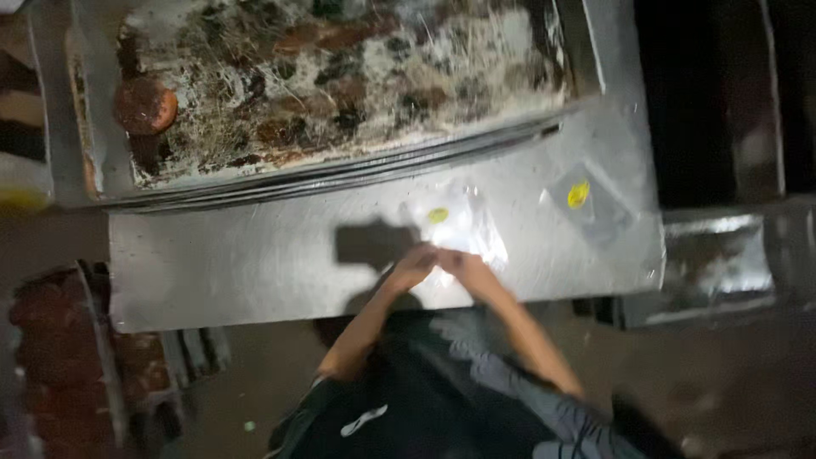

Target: The person picks up chocolate-glazed donuts from a metal tray by hand and places them individually into plastic bags, sealing each bag with a yellow sticker.

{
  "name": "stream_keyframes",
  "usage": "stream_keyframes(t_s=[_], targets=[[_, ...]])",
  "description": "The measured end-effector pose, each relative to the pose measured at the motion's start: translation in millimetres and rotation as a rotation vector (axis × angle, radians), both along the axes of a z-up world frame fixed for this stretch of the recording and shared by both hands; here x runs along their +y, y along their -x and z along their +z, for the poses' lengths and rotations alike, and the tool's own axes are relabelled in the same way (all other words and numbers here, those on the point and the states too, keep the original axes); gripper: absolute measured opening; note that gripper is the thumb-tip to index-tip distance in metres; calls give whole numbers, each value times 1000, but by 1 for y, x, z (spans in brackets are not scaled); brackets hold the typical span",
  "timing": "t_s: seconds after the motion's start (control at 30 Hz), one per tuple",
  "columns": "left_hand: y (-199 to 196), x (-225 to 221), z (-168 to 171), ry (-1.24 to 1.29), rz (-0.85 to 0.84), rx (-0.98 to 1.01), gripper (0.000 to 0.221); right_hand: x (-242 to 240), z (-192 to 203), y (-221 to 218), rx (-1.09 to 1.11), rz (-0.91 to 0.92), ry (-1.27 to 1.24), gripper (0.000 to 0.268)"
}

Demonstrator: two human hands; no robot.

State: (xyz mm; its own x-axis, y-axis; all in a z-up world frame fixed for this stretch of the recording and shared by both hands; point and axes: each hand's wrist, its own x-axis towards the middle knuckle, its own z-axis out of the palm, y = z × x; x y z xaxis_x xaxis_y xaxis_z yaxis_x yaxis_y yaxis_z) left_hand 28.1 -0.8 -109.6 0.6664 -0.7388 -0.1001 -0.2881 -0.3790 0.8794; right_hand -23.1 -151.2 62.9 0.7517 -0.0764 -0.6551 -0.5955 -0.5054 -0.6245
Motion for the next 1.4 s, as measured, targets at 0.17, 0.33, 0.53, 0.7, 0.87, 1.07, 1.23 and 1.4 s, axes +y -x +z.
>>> stream_keyframes(t_s=[0.17,0.33,0.53,0.7,0.87,1.07,1.23,1.4], targets=[[1,-12,32,204,-208,319,30,-32,-60,56,-408,14,-197,28],[17,-25,73,182,29,387,16,-54,-100,91,-391,-40,158,30],[26,7,134,288,381,-317,8,-23,-84,28,-100,-429,-699,35],[13,72,184,588,653,-417,30,55,5,-103,-180,-562,-1584,54],[-33,215,157,1567,890,715,31,223,30,-104,169,121,-1411,62],[-42,377,158,1601,1587,284,22,363,39,-332,-1367,851,57,111],[-27,448,163,1801,1527,182,23,432,0,-462,-877,1100,634,103],[-2,517,127,2187,939,-96,45,392,-44,-474,-648,483,168,70]])
